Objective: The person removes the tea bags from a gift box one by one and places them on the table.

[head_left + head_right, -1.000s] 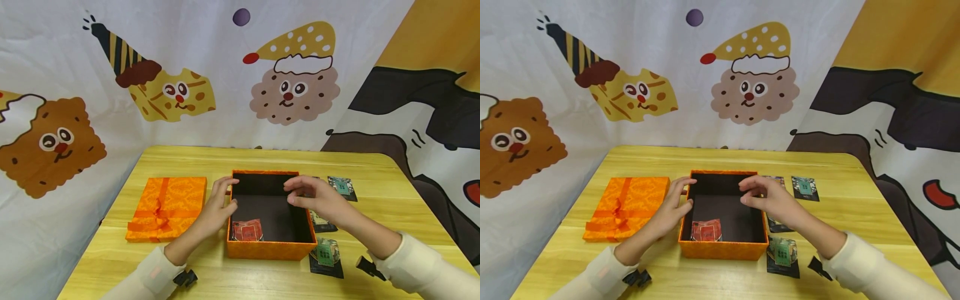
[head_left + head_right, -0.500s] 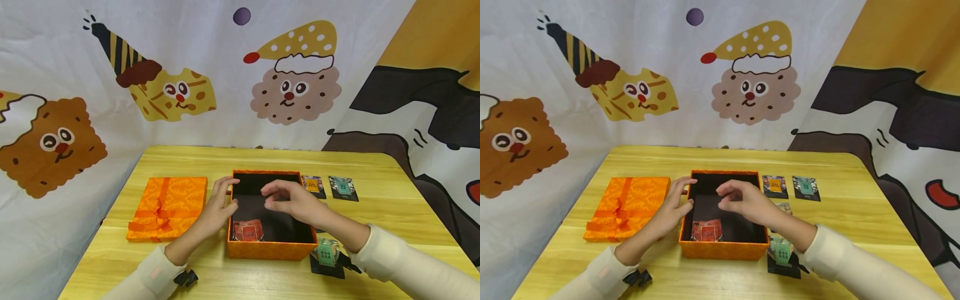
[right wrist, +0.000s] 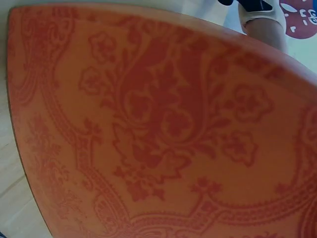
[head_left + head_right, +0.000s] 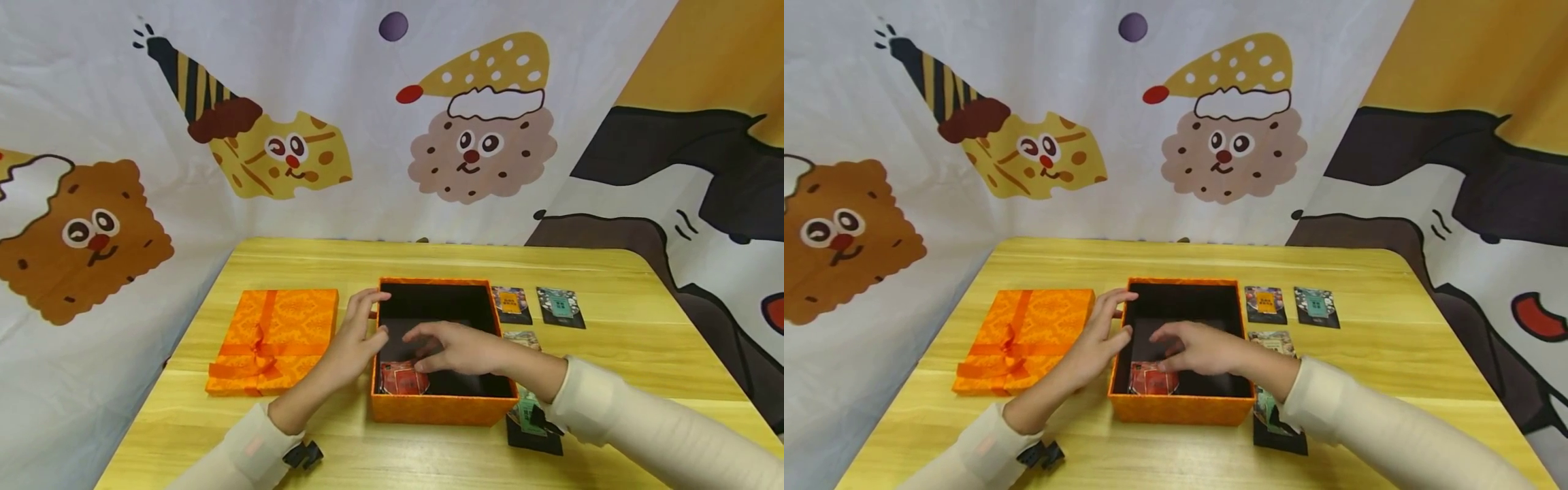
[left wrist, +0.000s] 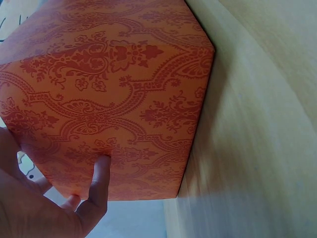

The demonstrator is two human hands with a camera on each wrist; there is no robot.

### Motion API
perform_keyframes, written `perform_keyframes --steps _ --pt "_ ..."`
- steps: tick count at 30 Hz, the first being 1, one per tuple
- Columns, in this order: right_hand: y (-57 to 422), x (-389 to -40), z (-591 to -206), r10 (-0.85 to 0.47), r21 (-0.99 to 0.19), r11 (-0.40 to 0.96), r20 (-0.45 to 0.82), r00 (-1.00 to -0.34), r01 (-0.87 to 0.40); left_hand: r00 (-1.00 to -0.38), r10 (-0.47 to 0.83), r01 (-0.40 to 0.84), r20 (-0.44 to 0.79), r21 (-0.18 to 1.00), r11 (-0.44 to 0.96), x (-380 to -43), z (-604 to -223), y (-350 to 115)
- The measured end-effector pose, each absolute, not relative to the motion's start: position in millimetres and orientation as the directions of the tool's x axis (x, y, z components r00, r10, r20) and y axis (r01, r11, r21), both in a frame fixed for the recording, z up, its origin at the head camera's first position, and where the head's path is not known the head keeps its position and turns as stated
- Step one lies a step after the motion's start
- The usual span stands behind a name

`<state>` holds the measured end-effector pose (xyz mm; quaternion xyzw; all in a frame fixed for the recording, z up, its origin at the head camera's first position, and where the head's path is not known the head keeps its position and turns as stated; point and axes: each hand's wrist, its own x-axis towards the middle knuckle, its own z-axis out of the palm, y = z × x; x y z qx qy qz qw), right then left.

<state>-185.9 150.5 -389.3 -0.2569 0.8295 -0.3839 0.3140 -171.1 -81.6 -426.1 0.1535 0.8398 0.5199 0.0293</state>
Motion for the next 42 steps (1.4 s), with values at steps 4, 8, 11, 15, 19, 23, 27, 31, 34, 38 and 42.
perform_keyframes --steps 4,8,11,15,19,23,27,31,34,38,42 --pt "146.5 -182.1 -388.3 -0.676 -0.692 0.671 -0.423 -0.603 -0.267 -0.950 0.295 0.223 0.102 0.884 0.411 -171.2 -425.4 -81.7" --pt "143.6 -178.7 -388.5 -0.679 -0.564 0.727 -0.508 -0.530 -0.391 -0.949 0.298 0.227 0.105 0.883 0.410 -170.8 -425.1 -82.4" --pt "141.5 -177.6 -390.3 -0.689 -0.520 0.725 -0.545 -0.478 -0.452 -0.950 0.295 0.224 0.105 0.886 0.405 -170.3 -425.6 -82.6" --pt "136.8 -177.6 -393.9 -0.738 -0.508 0.672 -0.526 -0.423 -0.540 -0.951 0.294 0.216 0.097 0.888 0.406 -170.0 -426.9 -82.7" --pt "132.7 -178.3 -396.3 -0.776 -0.502 0.623 -0.490 -0.397 -0.600 -0.948 0.299 0.226 0.104 0.885 0.408 -170.2 -427.4 -82.1" --pt "132.1 -179.9 -397.0 -0.770 -0.529 0.637 -0.430 -0.471 -0.560 -0.948 0.298 0.234 0.114 0.884 0.404 -170.7 -427.8 -82.2" --pt "133.0 -182.2 -397.4 -0.766 -0.578 0.625 -0.324 -0.555 -0.525 -0.948 0.297 0.233 0.115 0.886 0.400 -170.8 -427.7 -82.7" --pt "133.5 -183.2 -397.9 -0.794 -0.597 0.570 -0.224 -0.565 -0.565 -0.949 0.293 0.233 0.120 0.890 0.391 -170.4 -427.5 -82.7" --pt "133.3 -183.4 -397.9 -0.785 -0.624 0.561 -0.191 -0.590 -0.544 -0.949 0.290 0.236 0.123 0.889 0.393 -170.2 -427.2 -82.9" --pt "134.2 -183.3 -398.2 -0.754 -0.632 0.575 -0.163 -0.636 -0.519 -0.950 0.290 0.233 0.120 0.889 0.395 -170.3 -426.9 -82.5" --pt "135.3 -184.4 -398.4 -0.729 -0.592 0.605 -0.142 -0.669 -0.533 -0.950 0.290 0.232 0.118 0.887 0.399 -170.7 -426.6 -82.3"
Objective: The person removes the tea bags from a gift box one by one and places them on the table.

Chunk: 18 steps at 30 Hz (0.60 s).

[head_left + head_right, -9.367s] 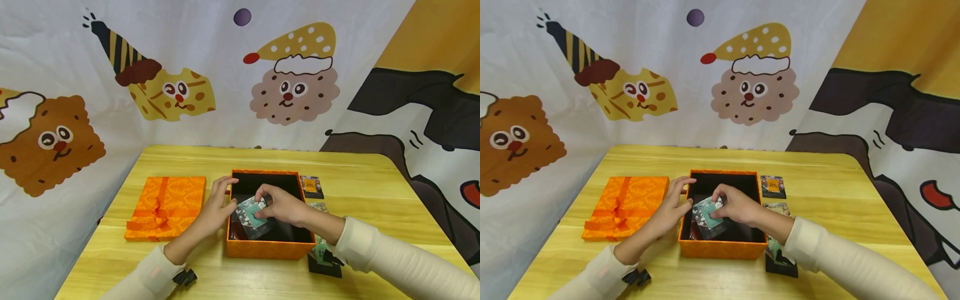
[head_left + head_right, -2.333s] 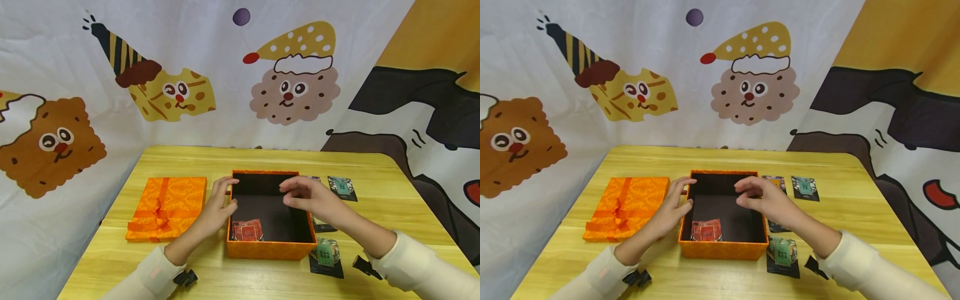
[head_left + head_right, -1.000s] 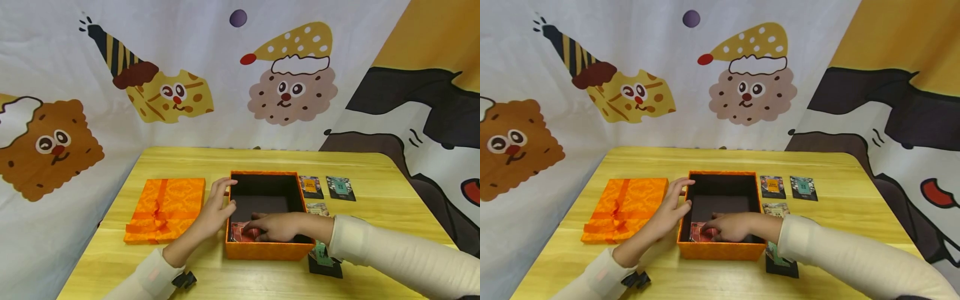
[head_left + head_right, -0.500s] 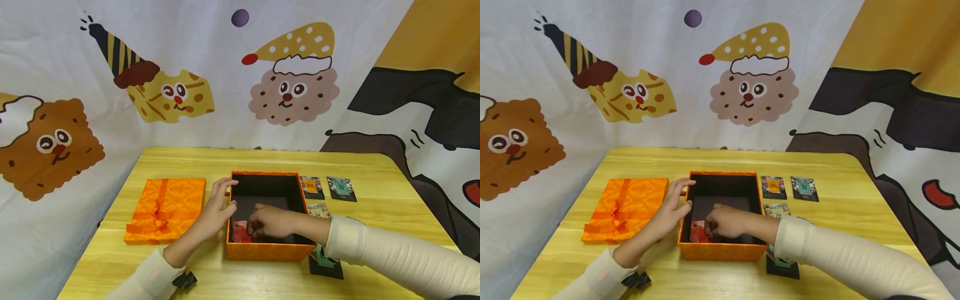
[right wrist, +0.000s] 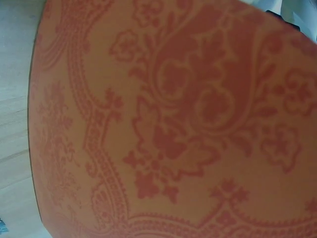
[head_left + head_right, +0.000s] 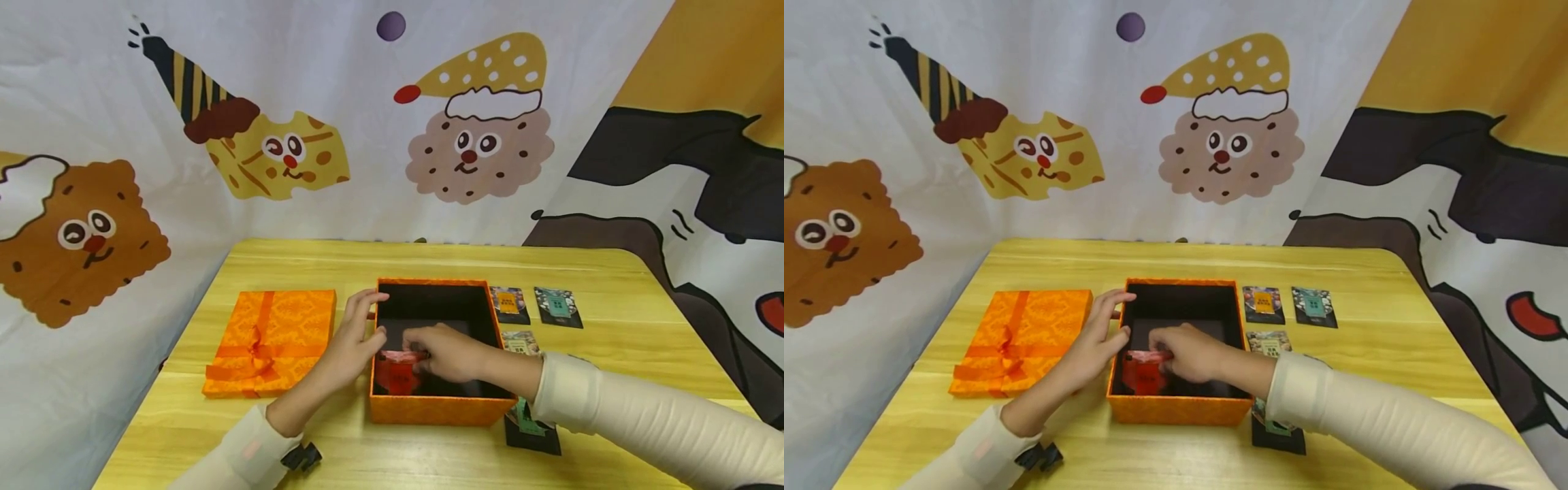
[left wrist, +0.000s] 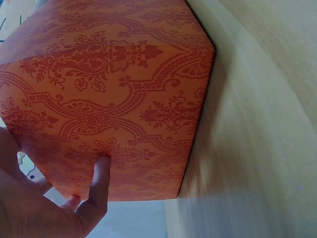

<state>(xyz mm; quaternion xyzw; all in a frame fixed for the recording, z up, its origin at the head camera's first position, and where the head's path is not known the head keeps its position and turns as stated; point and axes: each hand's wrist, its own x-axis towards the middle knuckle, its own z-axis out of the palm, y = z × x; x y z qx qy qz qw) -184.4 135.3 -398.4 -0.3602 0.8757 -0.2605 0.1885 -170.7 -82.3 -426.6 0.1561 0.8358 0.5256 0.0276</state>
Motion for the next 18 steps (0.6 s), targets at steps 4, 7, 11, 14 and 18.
perform_keyframes --steps 4,7,11,14,18 --pt "135.1 -186.6 -397.3 -0.698 -0.610 0.623 -0.149 -0.701 -0.491 -0.950 0.290 0.231 0.116 0.886 0.401 -170.6 -426.0 -82.7" --pt "135.8 -188.1 -396.0 -0.670 -0.703 0.605 -0.194 -0.717 -0.375 -0.950 0.290 0.231 0.118 0.888 0.398 -171.1 -426.0 -82.4" --pt "137.6 -188.6 -394.2 -0.620 -0.839 0.528 -0.272 -0.736 -0.135 -0.949 0.290 0.238 0.125 0.886 0.397 -171.0 -425.8 -81.8" --pt "138.2 -189.8 -392.7 -0.595 -0.900 0.436 -0.267 -0.758 -0.025 -0.948 0.290 0.245 0.132 0.884 0.399 -171.1 -425.9 -81.5" --pt "137.6 -192.0 -390.5 -0.594 -0.935 0.356 -0.228 -0.772 0.002 -0.947 0.291 0.251 0.138 0.882 0.399 -172.2 -426.9 -81.9"
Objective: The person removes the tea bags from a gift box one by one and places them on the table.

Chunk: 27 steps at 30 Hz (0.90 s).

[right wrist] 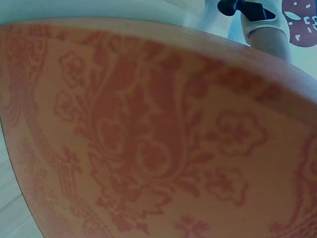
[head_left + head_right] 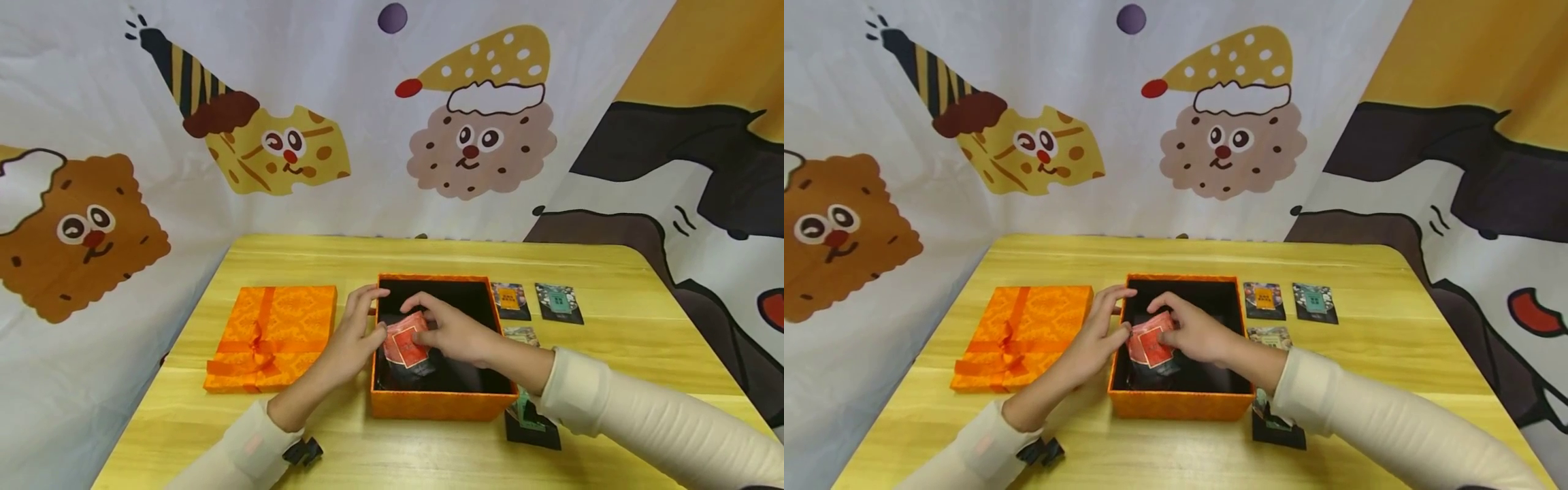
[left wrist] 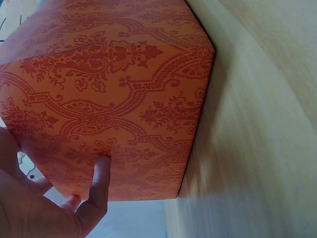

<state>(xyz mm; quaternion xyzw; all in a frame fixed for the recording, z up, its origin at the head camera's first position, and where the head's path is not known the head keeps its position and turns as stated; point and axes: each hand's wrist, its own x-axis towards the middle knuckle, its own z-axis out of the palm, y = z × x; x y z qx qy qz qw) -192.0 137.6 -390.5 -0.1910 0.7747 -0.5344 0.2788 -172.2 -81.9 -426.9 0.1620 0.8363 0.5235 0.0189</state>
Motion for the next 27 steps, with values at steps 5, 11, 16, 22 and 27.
perform_keyframes --steps 5,11,16,22,27 --pt "136.8 -192.4 -388.9 -0.600 -0.934 0.357 -0.199 -0.775 -0.036 -0.947 0.292 0.251 0.136 0.880 0.403 -172.8 -425.6 -82.6" --pt "137.6 -189.5 -388.1 -0.630 -0.896 0.438 -0.248 -0.736 -0.073 -0.948 0.289 0.251 0.137 0.877 0.410 -173.5 -426.2 -81.8" --pt "141.2 -186.8 -386.3 -0.649 -0.839 0.518 -0.258 -0.716 -0.167 -0.949 0.284 0.247 0.134 0.876 0.413 -172.4 -427.5 -81.0" --pt "152.6 -182.6 -376.9 -0.627 -0.802 0.552 -0.220 -0.747 -0.227 -0.949 0.288 0.243 0.127 0.878 0.412 -171.2 -426.9 -81.3" --pt "163.3 -179.7 -366.8 -0.594 -0.801 0.552 -0.182 -0.784 -0.233 -0.948 0.295 0.237 0.117 0.879 0.413 -172.1 -427.0 -82.4"
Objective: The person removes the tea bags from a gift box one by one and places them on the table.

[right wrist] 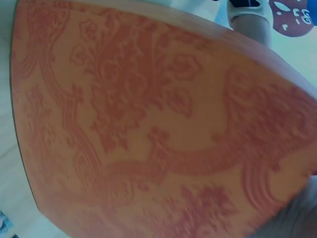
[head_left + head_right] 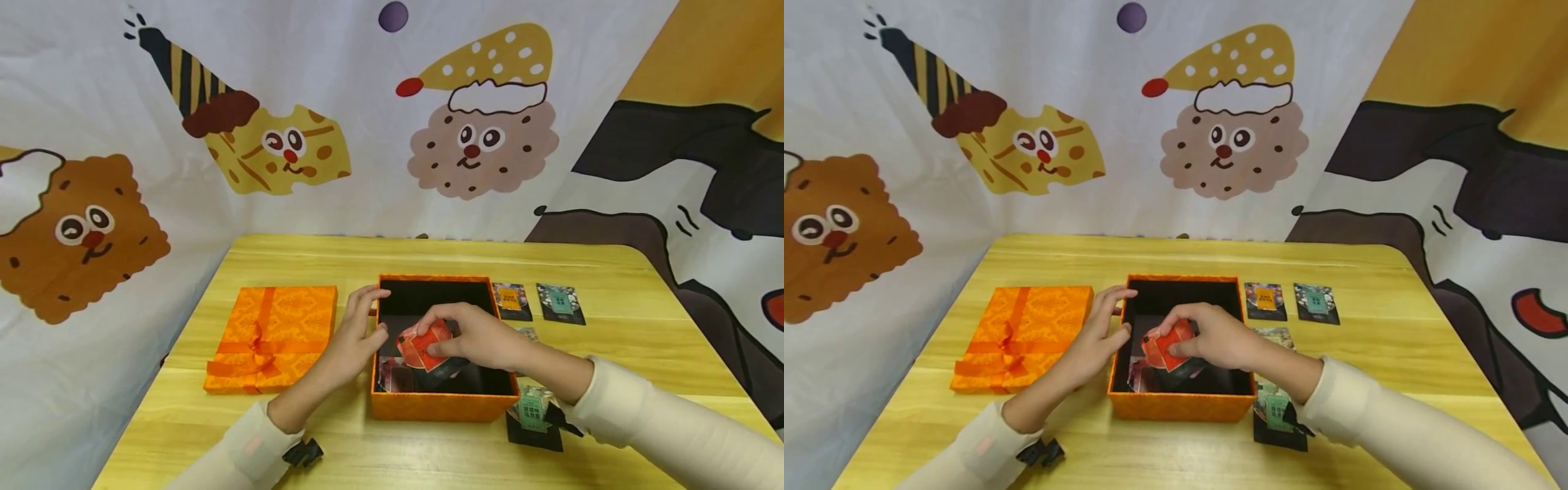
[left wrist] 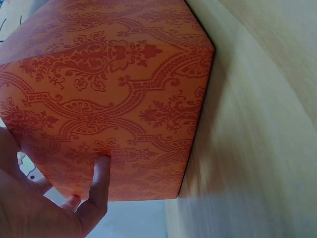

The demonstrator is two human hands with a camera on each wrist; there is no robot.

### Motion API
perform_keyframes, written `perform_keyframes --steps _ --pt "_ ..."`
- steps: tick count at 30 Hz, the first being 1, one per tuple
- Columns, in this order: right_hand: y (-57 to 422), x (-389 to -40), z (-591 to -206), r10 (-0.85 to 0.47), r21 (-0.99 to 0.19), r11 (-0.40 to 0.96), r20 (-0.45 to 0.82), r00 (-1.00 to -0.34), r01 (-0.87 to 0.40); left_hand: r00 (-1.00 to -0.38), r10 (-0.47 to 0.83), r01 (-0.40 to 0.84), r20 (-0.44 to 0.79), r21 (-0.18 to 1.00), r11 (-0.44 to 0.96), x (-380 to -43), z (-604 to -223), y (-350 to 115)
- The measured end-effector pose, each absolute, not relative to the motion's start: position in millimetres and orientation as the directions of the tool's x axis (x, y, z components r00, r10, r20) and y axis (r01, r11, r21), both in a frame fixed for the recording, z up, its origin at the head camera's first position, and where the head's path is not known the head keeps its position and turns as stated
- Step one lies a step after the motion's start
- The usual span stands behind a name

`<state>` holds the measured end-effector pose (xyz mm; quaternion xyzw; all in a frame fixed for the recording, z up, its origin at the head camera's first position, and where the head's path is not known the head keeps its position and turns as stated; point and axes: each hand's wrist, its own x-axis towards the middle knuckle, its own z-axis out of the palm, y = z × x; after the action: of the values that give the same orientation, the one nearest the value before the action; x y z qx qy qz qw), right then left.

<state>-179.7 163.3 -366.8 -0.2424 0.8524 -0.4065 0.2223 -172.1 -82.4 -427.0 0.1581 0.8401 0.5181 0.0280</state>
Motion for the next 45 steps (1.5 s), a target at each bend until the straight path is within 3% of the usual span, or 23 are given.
perform_keyframes --steps 12,26,38,45 --pt "201.3 -173.5 -339.3 -0.494 -0.853 0.498 -0.130 -0.860 -0.157 -0.948 0.293 0.237 0.120 0.882 0.407 -171.2 -426.2 -82.4" --pt "262.6 -164.3 -338.7 -0.367 -0.917 0.395 -0.107 -0.924 -0.051 -0.948 0.299 0.231 0.109 0.882 0.410 -171.5 -425.5 -82.3" --pt "318.5 -159.4 -354.5 -0.211 -0.876 0.482 -0.111 -0.971 -0.004 -0.950 0.299 0.215 0.092 0.888 0.407 -169.6 -423.5 -81.6" --pt "341.3 -161.6 -369.5 -0.211 -0.878 0.479 -0.101 -0.972 -0.012 -0.950 0.297 0.217 0.095 0.885 0.412 -169.9 -423.6 -82.2"
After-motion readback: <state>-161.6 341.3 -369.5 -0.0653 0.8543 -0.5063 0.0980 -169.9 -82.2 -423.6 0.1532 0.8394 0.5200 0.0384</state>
